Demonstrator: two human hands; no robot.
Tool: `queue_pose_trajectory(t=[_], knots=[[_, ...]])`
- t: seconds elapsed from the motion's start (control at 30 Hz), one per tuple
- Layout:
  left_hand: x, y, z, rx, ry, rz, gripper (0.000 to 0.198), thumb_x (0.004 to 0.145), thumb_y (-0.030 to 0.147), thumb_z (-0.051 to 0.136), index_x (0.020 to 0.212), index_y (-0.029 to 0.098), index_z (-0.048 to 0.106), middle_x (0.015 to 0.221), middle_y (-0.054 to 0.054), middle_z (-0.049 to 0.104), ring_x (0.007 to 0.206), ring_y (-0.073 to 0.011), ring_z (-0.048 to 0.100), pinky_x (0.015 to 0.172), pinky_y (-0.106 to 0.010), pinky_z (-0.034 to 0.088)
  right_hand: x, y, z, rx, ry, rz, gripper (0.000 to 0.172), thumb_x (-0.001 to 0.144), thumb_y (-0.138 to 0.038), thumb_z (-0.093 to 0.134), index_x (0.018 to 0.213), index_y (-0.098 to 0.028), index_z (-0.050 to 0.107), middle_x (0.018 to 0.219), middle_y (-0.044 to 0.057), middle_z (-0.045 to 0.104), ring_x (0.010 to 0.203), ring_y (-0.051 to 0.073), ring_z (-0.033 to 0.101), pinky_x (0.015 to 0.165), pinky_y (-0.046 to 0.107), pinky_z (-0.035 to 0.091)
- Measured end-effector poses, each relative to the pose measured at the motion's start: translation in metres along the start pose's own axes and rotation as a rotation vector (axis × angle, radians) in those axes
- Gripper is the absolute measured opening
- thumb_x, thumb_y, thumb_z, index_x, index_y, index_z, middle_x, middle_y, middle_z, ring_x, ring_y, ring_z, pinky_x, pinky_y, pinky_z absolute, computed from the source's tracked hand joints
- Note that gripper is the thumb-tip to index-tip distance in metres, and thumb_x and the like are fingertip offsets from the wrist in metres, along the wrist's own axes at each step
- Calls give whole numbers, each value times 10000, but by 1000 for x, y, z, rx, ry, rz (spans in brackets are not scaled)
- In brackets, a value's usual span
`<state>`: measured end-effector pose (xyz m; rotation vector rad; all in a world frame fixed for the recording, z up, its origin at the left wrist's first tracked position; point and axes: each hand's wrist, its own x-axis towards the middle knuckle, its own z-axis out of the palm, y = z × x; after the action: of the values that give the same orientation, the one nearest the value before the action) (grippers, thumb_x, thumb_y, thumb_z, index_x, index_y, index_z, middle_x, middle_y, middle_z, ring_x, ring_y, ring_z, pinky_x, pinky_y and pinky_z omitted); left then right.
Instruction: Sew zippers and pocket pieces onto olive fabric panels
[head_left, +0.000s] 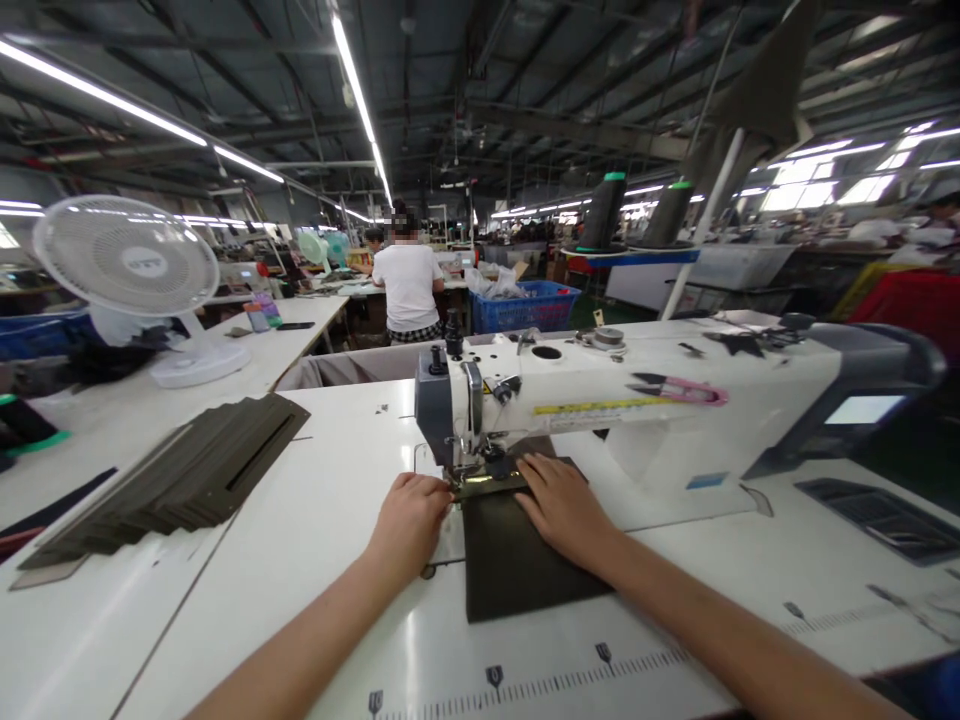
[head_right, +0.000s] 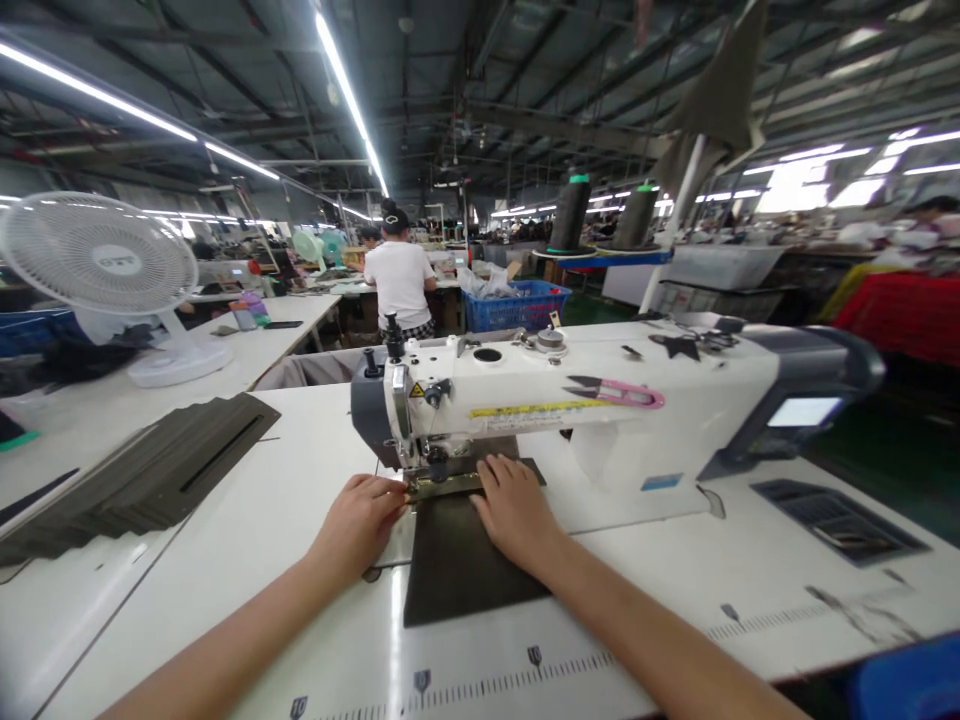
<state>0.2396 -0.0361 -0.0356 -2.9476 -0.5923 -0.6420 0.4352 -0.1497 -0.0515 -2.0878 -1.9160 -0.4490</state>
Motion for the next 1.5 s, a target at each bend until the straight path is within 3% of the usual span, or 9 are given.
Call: queue_pose_trajectory(t=[0.1, 0.23, 0.37, 0.57, 0.77, 0.93, 1.23, 1.4, 1.5], knots=[[-17, 11, -19, -160, 13, 19, 170, 838, 109, 488, 832, 198, 633, 858, -15, 647, 789, -154, 581, 815, -340, 398, -29, -16, -22, -15, -122, 29, 322, 737, -57, 484, 1040, -75, 590, 928, 153, 611, 877, 266, 554, 767, 378, 427], [-30, 32, -35, -306, 4, 48, 180, 820, 108, 497, 899, 208, 624, 877, -24, 628, 815, -171, 549, 812, -350, 383, -51, -54, -58, 363, -305, 18, 166, 810, -145, 440, 770, -164, 600, 779, 52, 606, 699, 174, 568, 618, 272, 384], [-23, 38, -32, -352, -13, 47, 200, 790, 86, 532, 927, 206, 614, 963, -37, 608, 909, -191, 525, 813, -345, 376, -34, -61, -77, 690, -379, 155, 239, 821, -246, 453, 604, -170, 519, 596, -5, 555, 592, 132, 531, 537, 236, 325], [-17, 31, -28, -397, 43, 150, 100, 854, 187, 504, 889, 199, 598, 934, -37, 614, 880, -173, 539, 809, -333, 370, -13, -45, -86, 1082, -435, 315, 289, 827, -372, 394, 678, -175, 543, 574, -15, 540, 495, 131, 522, 472, 231, 394], [-12, 30, -37, -341, 137, 153, 170, 881, 140, 357, 876, 160, 526, 867, -64, 627, 827, -175, 564, 782, -334, 406, -40, -46, -85, 590, -89, 32, 322, 692, -302, 580, 975, -148, 571, 958, 103, 627, 843, 244, 588, 720, 347, 475], [-6, 28, -37, -304, 183, 100, 148, 870, 155, 364, 876, 164, 512, 798, -56, 612, 765, -179, 565, 739, -326, 442, -43, -33, -83, 390, 12, -91, 298, 808, -122, 320, 881, -177, 604, 762, 59, 661, 665, 191, 624, 606, 297, 478], [-14, 32, -34, -332, 297, 112, 141, 844, 160, 423, 870, 174, 561, 846, -68, 634, 782, -173, 573, 723, -312, 451, -30, -26, -91, 400, 56, -134, 303, 787, -91, 356, 933, -202, 597, 849, 22, 681, 734, 163, 639, 651, 260, 486], [3, 27, -44, -230, 192, 37, 150, 856, 187, 405, 812, 177, 548, 725, -35, 627, 676, -171, 584, 648, -283, 455, -29, -4, -98, -3, 166, -180, 332, 736, -5, 351, 864, -164, 613, 722, 71, 651, 612, 215, 592, 567, 337, 464], [12, 26, -47, -223, 152, 9, 109, 829, 176, 448, 800, 186, 553, 707, -12, 629, 649, -164, 595, 602, -256, 449, -35, -19, -113, -153, 342, -202, 319, 750, -11, 357, 868, -157, 615, 776, 122, 645, 691, 260, 578, 607, 394, 459]])
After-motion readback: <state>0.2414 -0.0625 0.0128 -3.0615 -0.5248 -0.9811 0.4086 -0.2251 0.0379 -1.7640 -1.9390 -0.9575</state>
